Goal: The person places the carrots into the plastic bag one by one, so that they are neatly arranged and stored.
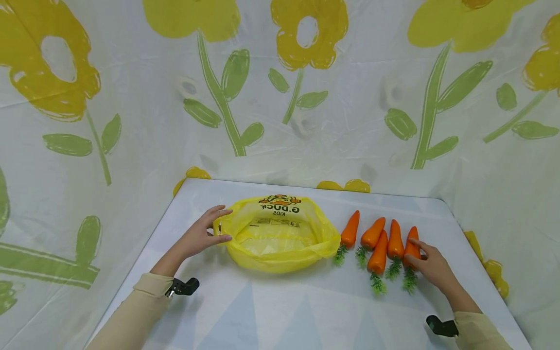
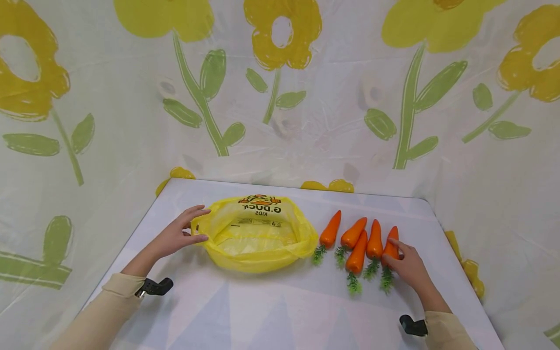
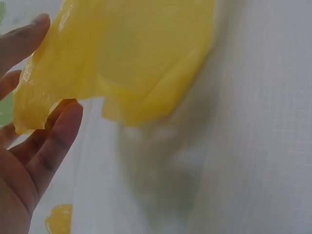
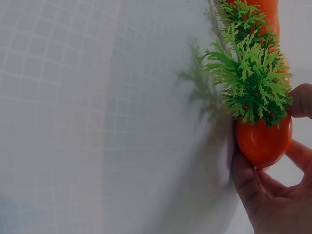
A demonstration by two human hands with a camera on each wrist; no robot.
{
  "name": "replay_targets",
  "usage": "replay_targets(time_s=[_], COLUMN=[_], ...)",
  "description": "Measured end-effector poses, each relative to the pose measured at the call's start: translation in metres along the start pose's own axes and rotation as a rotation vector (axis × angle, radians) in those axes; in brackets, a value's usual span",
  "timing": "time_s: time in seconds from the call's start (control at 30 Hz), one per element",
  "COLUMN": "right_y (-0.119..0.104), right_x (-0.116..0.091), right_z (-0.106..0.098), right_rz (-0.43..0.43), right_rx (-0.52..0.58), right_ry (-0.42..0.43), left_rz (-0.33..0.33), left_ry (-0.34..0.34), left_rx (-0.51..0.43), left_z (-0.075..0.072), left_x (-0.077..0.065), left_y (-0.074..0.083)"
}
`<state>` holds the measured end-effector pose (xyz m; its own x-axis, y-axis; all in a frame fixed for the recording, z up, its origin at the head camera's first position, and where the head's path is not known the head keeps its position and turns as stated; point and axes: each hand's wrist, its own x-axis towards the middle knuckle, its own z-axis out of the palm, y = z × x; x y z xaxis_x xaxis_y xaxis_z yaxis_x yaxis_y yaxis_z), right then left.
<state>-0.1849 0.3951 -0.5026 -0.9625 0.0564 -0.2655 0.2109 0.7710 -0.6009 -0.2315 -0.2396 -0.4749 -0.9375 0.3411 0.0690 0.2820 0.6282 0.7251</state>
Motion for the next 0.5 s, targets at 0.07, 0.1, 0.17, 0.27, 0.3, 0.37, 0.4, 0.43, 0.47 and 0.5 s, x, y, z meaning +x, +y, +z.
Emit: replay_targets(time_s=[0.07, 0.1, 0.17, 0.27, 0.3, 0.37, 0.4, 0.43, 0.47, 0.5], right_y=[0.0001, 0.0002, 0.0006, 0.0008, 0.0010, 0.0008, 0.0008, 0.0010, 0.0009, 0.0011], right_x=[0.0002, 0.0004, 0.0007, 0.0006, 0.0006, 0.0001, -0.0002, -0.0001, -0.0005, -0.0004], right_z=[0.0004, 0.0004, 0.0008, 0.0009, 0.0007, 0.0004, 0.0004, 0.0004, 0.0003, 0.0003], right_rz=[0.006, 0.010, 0.018, 0.022, 0.023, 0.019, 0.017, 0.015, 0.012, 0.009], right_rx=[0.001, 0.000, -0.002, -0.008, -0.011, -0.011, -0.010, -0.010, -0.008, -0.009], right_ry=[-0.006, -0.008, -0.012, -0.012, -0.007, -0.001, 0.005, 0.010, 0.016, 0.020], left_rz=[-0.008, -0.015, -0.027, -0.041, -0.044, -0.049, -0.049, -0.051, -0.051, -0.050], left_ry=[-0.013, -0.021, -0.034, -0.052, -0.057, -0.067, -0.070, -0.071, -0.072, -0.071], left_rx=[-0.009, -0.017, -0.029, -0.050, -0.061, -0.077, -0.083, -0.090, -0.092, -0.091], left_z=[0.0003, 0.0005, 0.0010, 0.0017, 0.0019, 0.0021, 0.0023, 0.0024, 0.0027, 0.0029], left_x=[0.0000, 0.0000, -0.0002, -0.0005, -0.0005, -0.0003, -0.0001, 0.0003, 0.0008, 0.0012], left_y=[-0.0002, -0.0004, -0.0007, -0.0007, -0.0005, 0.0000, 0.0002, 0.0005, 0.0006, 0.0010])
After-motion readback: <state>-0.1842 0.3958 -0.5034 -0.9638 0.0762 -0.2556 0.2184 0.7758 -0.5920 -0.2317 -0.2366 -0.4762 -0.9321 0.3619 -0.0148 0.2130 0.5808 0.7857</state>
